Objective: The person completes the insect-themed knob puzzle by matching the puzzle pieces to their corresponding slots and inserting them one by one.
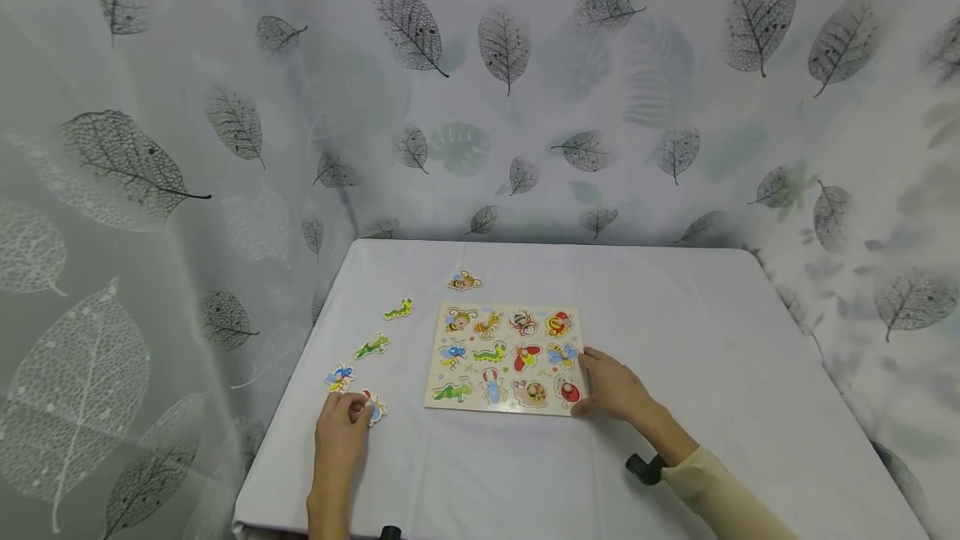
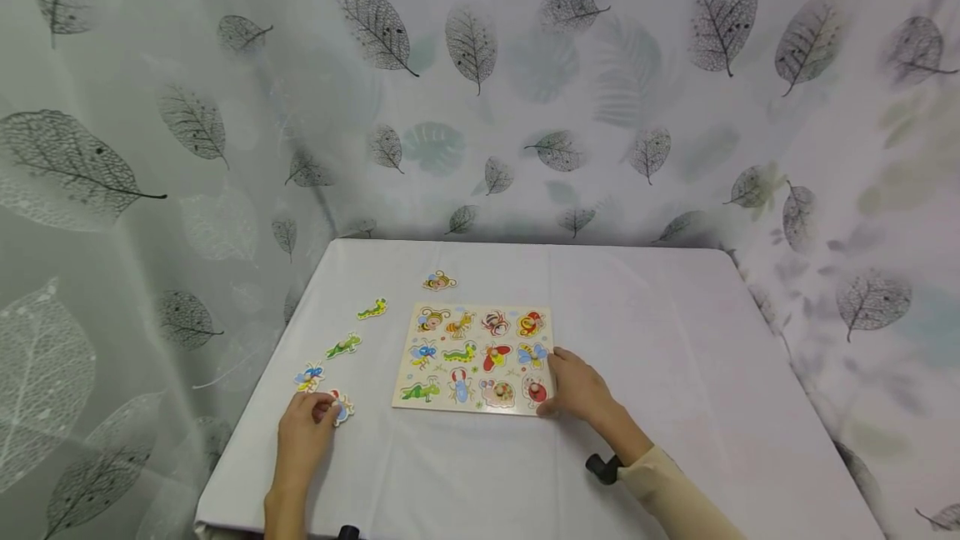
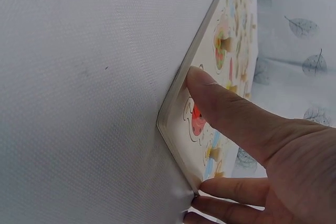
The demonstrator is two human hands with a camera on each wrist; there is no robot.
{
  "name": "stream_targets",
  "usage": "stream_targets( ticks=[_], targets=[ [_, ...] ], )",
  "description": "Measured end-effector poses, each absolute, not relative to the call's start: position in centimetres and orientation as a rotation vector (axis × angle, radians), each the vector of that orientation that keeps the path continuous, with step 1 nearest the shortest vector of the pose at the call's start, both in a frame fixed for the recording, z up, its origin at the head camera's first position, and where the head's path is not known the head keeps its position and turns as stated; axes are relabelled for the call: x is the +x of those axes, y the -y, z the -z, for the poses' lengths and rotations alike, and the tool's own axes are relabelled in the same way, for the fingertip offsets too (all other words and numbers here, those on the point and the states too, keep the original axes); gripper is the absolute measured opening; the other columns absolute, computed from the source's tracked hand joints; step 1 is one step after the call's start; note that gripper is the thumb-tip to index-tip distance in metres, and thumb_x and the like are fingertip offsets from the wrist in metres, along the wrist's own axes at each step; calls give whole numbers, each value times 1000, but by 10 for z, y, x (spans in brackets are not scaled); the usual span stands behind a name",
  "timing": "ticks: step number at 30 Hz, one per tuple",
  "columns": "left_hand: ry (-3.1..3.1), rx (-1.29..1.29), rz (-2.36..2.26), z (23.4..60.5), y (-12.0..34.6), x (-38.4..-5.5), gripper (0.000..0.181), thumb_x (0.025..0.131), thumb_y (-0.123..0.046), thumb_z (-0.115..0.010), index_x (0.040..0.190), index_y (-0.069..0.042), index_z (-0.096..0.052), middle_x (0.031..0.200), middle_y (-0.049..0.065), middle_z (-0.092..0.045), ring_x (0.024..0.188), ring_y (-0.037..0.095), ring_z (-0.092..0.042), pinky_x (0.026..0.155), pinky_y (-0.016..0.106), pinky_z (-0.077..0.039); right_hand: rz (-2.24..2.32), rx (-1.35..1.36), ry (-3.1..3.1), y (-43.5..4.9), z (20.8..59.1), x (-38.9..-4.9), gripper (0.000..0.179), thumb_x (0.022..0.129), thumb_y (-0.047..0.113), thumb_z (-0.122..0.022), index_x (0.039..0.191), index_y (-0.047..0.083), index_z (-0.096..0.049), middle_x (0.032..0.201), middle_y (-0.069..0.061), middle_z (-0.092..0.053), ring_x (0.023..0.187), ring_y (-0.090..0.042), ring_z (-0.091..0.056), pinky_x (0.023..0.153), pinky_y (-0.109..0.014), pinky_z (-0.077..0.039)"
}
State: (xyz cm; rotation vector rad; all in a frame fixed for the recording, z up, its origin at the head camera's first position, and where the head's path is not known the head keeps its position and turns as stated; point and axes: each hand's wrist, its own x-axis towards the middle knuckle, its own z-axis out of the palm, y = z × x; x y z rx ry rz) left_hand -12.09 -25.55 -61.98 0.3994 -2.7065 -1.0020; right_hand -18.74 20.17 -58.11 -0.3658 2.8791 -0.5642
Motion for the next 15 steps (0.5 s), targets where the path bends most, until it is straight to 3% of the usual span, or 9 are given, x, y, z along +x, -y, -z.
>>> stream_targets(
  ticks=[15],
  targets=[
    [2697, 132, 1107, 554, 213, -132, 12, 93, -16, -80, 103, -11, -75, 100, -1, -61, 87, 14, -59, 71, 28, -53, 568, -362, -2872, -202, 581, -187, 100, 64, 33, -101, 143, -8, -55, 154, -27, -49, 141, -47, -48, 111, -60, -46]
  ],
)
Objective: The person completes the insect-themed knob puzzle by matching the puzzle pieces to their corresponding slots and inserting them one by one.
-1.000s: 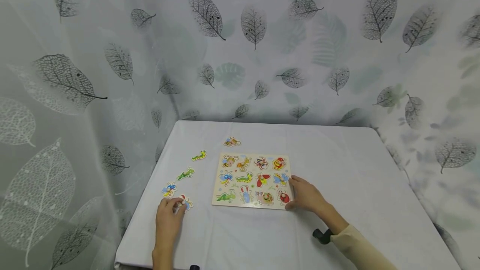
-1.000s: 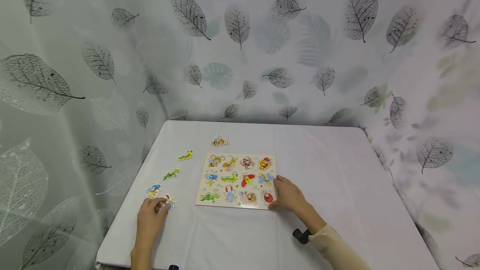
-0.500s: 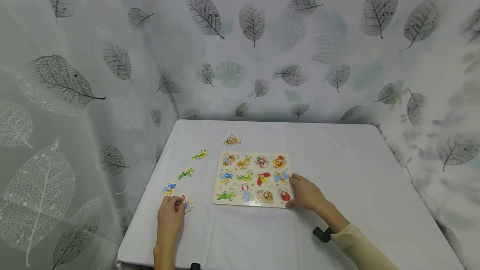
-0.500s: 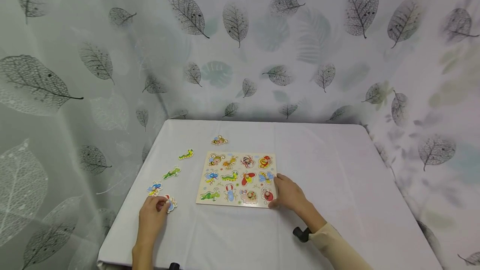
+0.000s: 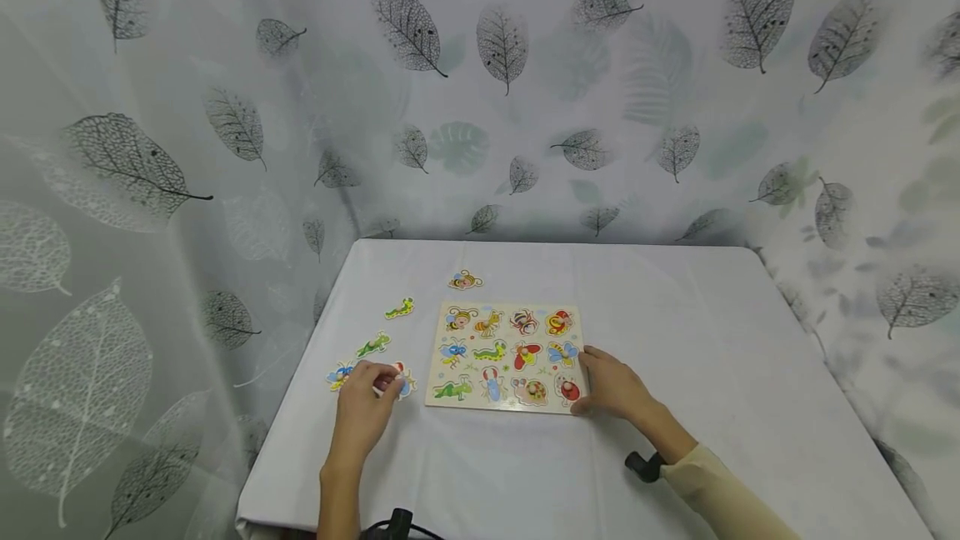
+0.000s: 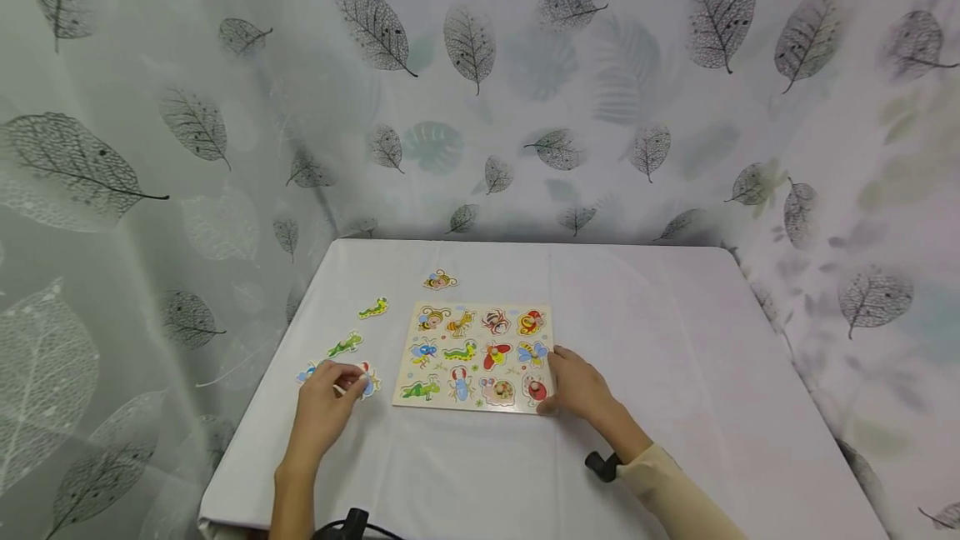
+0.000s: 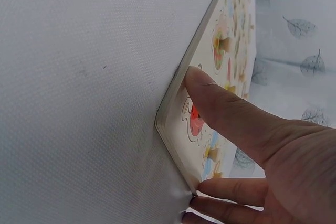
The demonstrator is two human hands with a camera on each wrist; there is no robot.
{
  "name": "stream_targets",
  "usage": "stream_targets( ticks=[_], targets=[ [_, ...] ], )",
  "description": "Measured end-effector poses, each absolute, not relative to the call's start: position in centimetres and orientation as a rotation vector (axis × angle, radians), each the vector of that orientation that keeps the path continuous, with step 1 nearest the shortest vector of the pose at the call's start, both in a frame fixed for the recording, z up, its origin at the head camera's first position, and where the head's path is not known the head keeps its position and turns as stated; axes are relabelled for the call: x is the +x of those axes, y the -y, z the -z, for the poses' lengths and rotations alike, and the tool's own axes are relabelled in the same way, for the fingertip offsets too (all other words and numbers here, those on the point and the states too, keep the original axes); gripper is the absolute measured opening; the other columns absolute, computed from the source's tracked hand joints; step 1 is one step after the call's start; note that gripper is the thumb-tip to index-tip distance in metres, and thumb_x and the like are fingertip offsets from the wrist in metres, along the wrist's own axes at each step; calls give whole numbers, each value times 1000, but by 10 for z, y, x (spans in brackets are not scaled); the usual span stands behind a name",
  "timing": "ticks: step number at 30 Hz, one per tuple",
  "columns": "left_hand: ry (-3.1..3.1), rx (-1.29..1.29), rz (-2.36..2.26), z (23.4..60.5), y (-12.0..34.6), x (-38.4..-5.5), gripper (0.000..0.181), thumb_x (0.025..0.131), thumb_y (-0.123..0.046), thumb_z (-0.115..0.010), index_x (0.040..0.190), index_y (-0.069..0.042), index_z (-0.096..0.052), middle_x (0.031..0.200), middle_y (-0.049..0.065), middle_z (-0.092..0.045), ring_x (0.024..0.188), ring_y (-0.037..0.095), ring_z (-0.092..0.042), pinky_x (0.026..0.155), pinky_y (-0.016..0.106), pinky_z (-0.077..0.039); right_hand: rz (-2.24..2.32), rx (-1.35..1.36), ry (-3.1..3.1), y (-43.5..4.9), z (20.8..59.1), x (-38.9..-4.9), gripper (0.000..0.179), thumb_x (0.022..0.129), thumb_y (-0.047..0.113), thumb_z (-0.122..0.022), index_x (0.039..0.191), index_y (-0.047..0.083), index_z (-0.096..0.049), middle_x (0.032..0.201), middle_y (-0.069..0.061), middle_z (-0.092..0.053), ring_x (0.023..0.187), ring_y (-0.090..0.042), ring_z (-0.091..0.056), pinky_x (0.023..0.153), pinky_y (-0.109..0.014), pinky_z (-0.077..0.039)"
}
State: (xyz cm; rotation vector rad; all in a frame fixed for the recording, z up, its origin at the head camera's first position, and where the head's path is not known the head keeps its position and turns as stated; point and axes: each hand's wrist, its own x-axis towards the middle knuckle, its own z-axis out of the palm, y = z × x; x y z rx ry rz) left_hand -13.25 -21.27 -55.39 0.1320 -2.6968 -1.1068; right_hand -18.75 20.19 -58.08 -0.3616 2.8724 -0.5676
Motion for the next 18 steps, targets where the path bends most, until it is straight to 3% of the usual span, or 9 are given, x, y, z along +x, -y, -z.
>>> stream_targets(
  ticks=[12, 18],
  targets=[
    [2680, -244, 1202, 546, 144, -165, 9, 92, -14, -81, 97, -16, -74, 112, -3, -64, 101, 19, -66, 86, 42, -61, 565, -330, -2864, -201, 579, -188, 98, 67, 33, -100, 144, -7, -54, 156, -27, -47, 143, -46, -46, 114, -60, -44],
    [2734, -362, 1200, 561, 119, -176, 9, 91, -17, -82, 91, -18, -73, 107, -5, -66, 97, 16, -65, 85, 35, -60, 542, -310, -2868, -201, 583, -188, 100, 66, 35, -100, 145, -6, -55, 156, -26, -48, 142, -45, -47, 113, -60, -45]
  ],
)
